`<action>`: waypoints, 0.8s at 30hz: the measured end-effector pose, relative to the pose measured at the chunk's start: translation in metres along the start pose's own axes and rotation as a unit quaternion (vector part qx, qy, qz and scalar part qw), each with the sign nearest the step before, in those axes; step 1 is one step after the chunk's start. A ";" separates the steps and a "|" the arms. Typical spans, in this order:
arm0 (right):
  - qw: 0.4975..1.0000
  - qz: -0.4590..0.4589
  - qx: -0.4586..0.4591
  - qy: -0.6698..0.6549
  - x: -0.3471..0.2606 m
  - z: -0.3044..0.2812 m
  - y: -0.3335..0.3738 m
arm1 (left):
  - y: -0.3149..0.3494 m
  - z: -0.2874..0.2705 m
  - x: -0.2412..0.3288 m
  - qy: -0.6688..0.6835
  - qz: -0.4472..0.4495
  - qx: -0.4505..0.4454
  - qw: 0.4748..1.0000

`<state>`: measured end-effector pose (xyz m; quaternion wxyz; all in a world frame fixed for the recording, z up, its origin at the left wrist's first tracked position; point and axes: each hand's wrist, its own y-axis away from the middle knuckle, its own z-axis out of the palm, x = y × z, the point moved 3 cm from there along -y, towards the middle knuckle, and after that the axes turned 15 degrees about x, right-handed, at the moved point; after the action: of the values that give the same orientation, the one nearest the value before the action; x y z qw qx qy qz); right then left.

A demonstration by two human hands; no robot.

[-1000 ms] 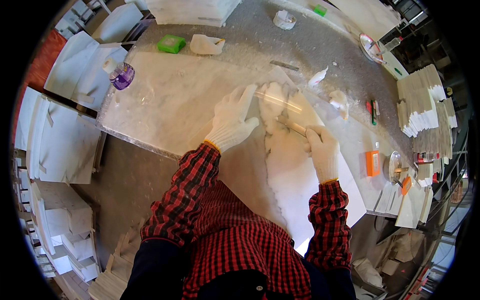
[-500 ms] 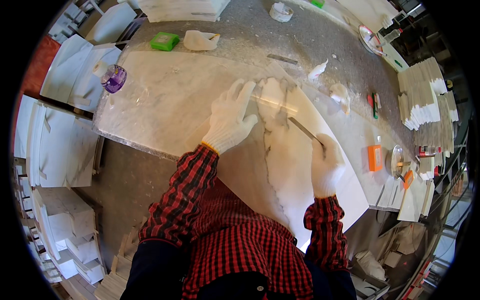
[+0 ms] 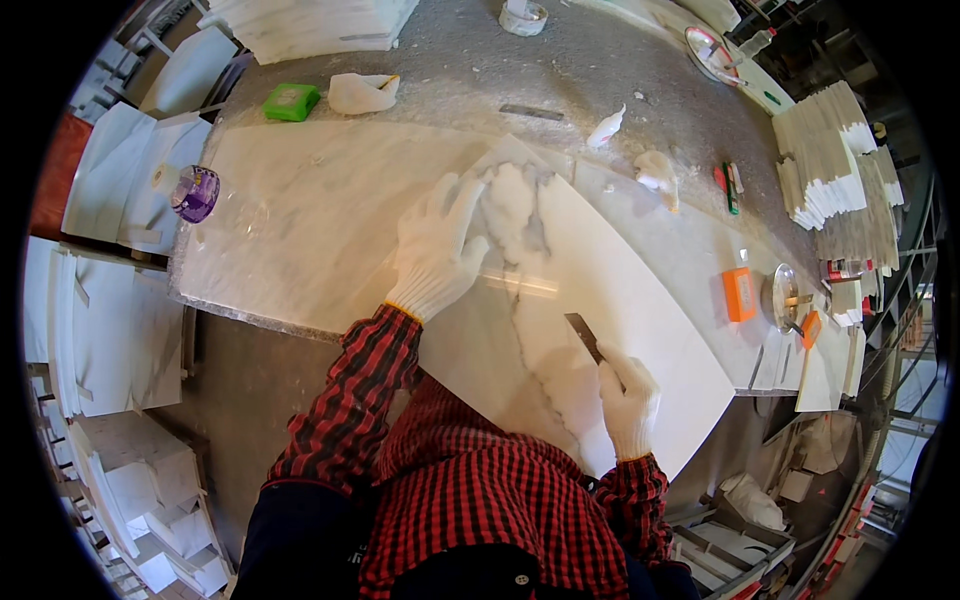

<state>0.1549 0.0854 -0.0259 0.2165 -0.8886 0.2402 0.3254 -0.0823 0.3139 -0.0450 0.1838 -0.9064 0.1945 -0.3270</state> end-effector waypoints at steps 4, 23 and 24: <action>0.996 -0.055 -0.048 0.056 -0.013 -0.005 -0.014 | -0.001 0.000 0.002 -0.013 -0.002 -0.012 1.000; 0.954 -0.279 -0.092 0.059 -0.065 0.070 -0.107 | -0.003 -0.010 -0.003 0.124 -0.041 0.187 0.974; 0.950 -0.290 -0.097 0.067 -0.064 0.070 -0.107 | -0.003 -0.010 -0.004 0.125 -0.037 0.187 0.974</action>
<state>0.1397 0.2266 -0.0067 0.1982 -0.9562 -0.0463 0.2104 -0.0906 0.3163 -0.0382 0.3125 -0.8143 0.1179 -0.4748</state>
